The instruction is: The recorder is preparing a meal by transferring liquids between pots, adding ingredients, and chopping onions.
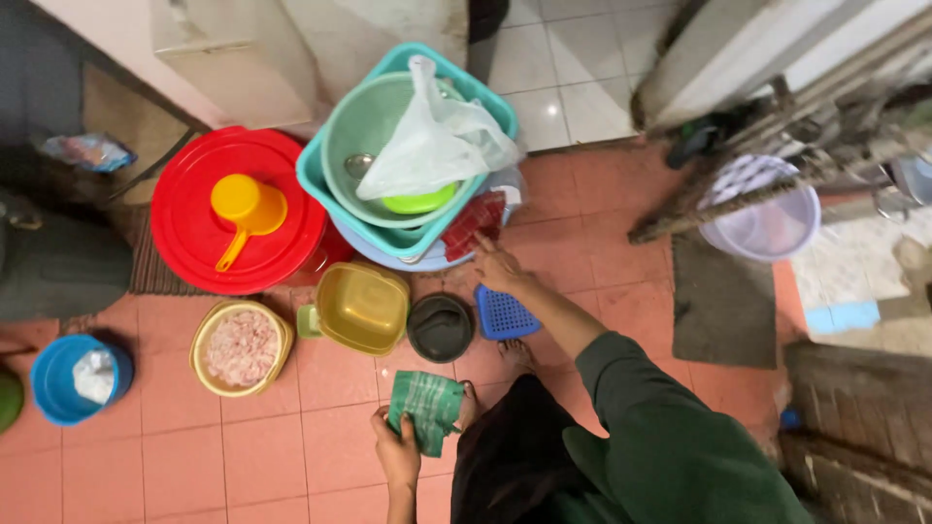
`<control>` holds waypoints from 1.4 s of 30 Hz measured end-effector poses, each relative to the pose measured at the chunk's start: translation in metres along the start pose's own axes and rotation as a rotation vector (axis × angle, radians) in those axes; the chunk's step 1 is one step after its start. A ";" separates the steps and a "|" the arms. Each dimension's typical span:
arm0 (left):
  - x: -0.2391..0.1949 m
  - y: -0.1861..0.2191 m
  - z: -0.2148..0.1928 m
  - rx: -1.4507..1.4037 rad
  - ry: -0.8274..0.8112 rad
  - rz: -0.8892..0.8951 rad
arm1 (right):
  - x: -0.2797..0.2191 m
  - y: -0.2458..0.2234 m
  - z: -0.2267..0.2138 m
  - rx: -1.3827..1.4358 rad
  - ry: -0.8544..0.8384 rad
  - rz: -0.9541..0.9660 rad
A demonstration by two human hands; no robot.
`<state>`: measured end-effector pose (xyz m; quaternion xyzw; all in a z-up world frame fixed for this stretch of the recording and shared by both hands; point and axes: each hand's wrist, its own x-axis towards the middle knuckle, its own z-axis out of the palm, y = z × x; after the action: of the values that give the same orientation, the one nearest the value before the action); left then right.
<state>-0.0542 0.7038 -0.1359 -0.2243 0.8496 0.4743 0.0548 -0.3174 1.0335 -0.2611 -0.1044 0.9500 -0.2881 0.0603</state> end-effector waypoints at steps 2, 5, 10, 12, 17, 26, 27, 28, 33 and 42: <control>-0.024 -0.036 -0.002 0.114 0.040 -0.101 | 0.024 0.013 0.011 -0.095 -0.046 0.011; -0.059 -0.069 0.020 0.294 0.042 -0.280 | 0.060 0.034 0.013 -0.288 -0.117 0.001; -0.130 -0.115 0.055 0.418 0.030 -0.399 | 0.078 0.099 0.073 -0.377 -0.094 -0.163; -0.147 -0.121 0.058 0.430 0.209 -0.272 | 0.070 0.071 0.057 -0.473 -0.058 -0.263; -0.121 -0.097 0.047 0.243 0.368 -0.444 | 0.032 -0.023 0.000 -0.243 -0.036 -0.356; -0.049 -0.014 -0.014 -0.597 0.775 -0.231 | 0.007 -0.216 -0.080 1.908 -0.891 0.212; -0.045 -0.009 -0.020 -0.842 0.782 -0.147 | 0.009 -0.260 -0.106 2.186 -1.122 0.184; -0.048 0.030 -0.039 -0.847 0.806 -0.149 | 0.006 -0.281 -0.112 2.174 -1.152 0.185; -0.055 0.100 -0.111 -1.260 0.847 -0.043 | 0.003 -0.363 -0.098 2.021 -1.240 0.312; -0.038 0.041 -0.236 -1.481 0.688 0.160 | -0.004 -0.464 0.018 1.964 -1.217 0.262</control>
<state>-0.0094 0.5389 0.0359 -0.2741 0.2992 0.8194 -0.4050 -0.2345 0.6480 -0.0165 -0.0350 0.1356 -0.7943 0.5912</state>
